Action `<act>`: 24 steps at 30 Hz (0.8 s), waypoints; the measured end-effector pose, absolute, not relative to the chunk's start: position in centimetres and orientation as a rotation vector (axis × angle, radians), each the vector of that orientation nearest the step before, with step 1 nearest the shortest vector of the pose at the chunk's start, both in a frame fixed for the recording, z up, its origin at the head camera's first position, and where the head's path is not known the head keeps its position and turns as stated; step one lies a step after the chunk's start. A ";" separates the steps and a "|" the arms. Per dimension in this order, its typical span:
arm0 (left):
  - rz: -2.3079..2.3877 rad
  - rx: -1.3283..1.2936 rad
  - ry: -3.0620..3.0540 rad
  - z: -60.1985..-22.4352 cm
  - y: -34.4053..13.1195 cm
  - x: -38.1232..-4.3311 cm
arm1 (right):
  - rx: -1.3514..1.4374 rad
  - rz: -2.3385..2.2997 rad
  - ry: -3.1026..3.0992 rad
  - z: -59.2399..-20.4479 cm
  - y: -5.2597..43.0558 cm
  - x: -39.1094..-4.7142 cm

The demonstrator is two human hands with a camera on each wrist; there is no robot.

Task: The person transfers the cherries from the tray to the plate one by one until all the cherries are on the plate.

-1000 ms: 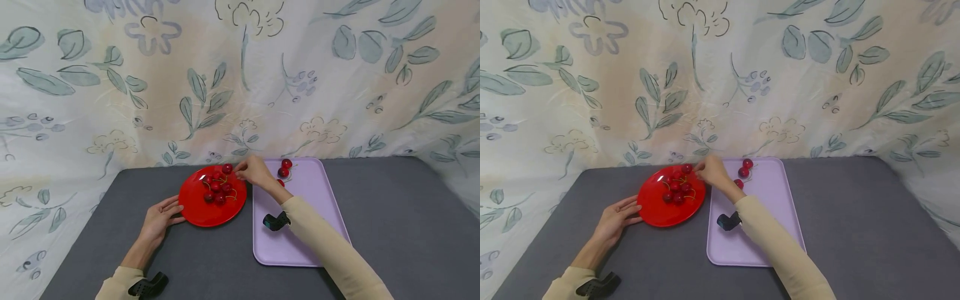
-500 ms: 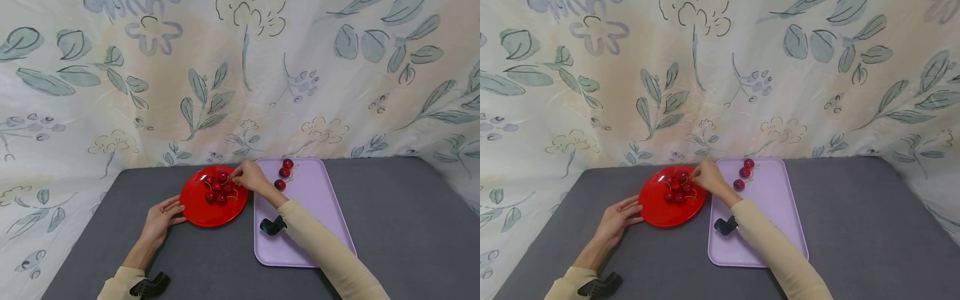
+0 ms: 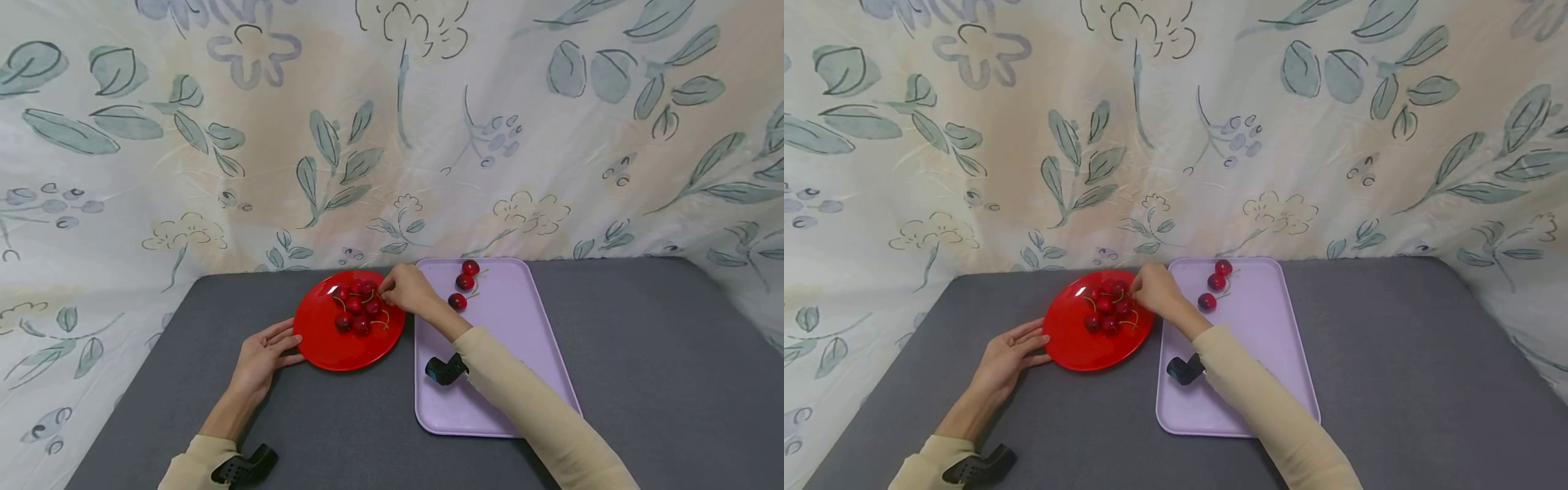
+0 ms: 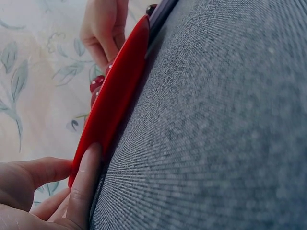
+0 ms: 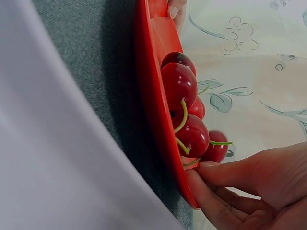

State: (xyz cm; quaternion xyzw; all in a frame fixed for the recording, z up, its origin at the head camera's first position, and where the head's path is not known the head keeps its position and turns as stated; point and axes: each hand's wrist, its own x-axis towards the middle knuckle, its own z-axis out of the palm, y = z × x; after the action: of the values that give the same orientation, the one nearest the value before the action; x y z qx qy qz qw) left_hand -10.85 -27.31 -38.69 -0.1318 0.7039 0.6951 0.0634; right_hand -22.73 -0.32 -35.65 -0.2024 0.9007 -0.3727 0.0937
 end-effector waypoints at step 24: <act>2.075 -0.401 2.155 -38.6 -27.2 -10.5 | -0.561 -1.229 2.666 -32.8 4.3 -23.1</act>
State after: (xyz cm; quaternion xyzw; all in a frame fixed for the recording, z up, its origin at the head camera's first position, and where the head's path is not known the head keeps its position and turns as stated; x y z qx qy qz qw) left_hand -10.52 -27.16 -38.63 -0.1325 0.7126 0.6862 0.0614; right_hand -23.08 4.34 -32.82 -0.1873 0.8894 -0.4099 0.0761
